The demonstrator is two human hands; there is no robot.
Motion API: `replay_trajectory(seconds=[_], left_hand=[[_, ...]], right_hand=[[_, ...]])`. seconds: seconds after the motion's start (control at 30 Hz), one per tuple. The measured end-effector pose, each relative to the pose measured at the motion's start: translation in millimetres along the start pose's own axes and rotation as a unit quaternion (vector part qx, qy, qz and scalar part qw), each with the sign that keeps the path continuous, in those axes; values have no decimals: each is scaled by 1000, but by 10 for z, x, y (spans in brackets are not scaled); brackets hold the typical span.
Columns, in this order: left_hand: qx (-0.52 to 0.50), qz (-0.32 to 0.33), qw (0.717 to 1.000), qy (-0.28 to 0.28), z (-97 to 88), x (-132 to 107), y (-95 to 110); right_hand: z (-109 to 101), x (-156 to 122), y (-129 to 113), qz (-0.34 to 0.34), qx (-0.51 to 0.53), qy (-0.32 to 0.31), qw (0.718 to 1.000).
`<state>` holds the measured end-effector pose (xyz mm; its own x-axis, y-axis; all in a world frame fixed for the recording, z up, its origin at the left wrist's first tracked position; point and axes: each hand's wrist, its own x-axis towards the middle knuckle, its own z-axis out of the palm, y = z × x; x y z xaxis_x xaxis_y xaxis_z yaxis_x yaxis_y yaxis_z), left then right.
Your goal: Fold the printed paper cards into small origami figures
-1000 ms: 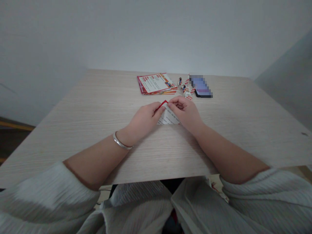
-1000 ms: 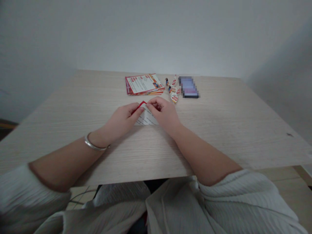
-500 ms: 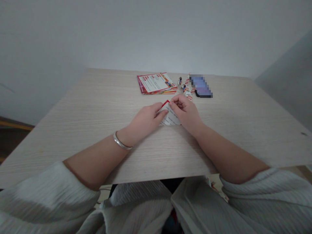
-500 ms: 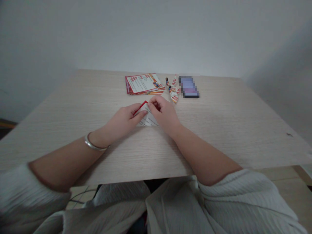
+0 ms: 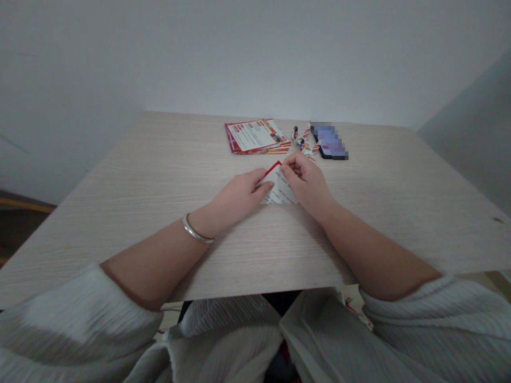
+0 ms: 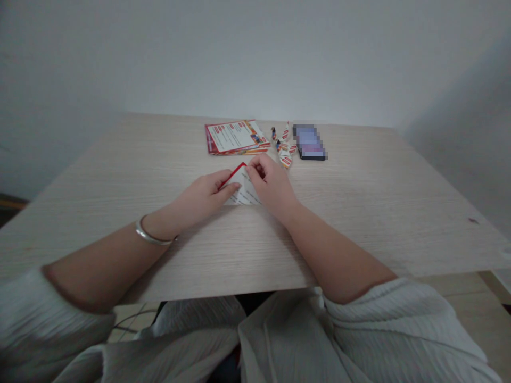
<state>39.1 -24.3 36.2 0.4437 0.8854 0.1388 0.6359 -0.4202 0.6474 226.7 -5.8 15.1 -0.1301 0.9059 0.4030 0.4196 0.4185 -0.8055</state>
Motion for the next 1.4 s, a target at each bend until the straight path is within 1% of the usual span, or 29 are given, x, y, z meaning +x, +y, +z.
replay_trajectory(seconds=[0.13, 0.3, 0.4, 0.5, 0.63, 0.77, 0.9, 1.1, 1.13, 1.2, 1.27, 1.3, 1.4], left_hand=[[22, -15, 1000, -4, -5, 4, -24], [34, -28, 999, 0, 14, 3, -33], [41, -36, 999, 0, 20, 3, -39], [43, -42, 998, 10, 7, 15, -75], [36, -61, 997, 21, -30, 51, -141], [56, -90, 994, 8, -45, 79, -175], [96, -107, 990, -8, -27, 101, -183], [160, -87, 983, -10, 6, 115, -191], [154, -88, 984, 0, 16, 107, -199], [126, -74, 988, 38, 37, 89, -221], [116, -35, 990, 72, 53, 76, -245], [124, -15, 989, 76, 58, 75, -255], [170, 24, 984, 44, 59, 90, -269]], right_hand=[[-21, 7, 17, 13, 4, 18, 1000], [22, 15, -5, 7, -8, 42, 999], [40, 21, 3, 19, -15, 45, 999], [22, 19, 19, 37, -24, 23, 999], [-40, 17, 11, 73, -67, -7, 995], [-80, 33, -11, 115, -97, -32, 988], [-87, 63, -12, 131, -115, -59, 983], [-85, 124, 32, 126, -183, -81, 972], [-85, 133, 45, 123, -195, -86, 969], [-84, 146, 67, 121, -215, -98, 964], [-84, 154, 75, 127, -231, -109, 958], [-84, 157, 73, 131, -238, -115, 956], [-87, 159, 52, 140, -255, -124, 949]])
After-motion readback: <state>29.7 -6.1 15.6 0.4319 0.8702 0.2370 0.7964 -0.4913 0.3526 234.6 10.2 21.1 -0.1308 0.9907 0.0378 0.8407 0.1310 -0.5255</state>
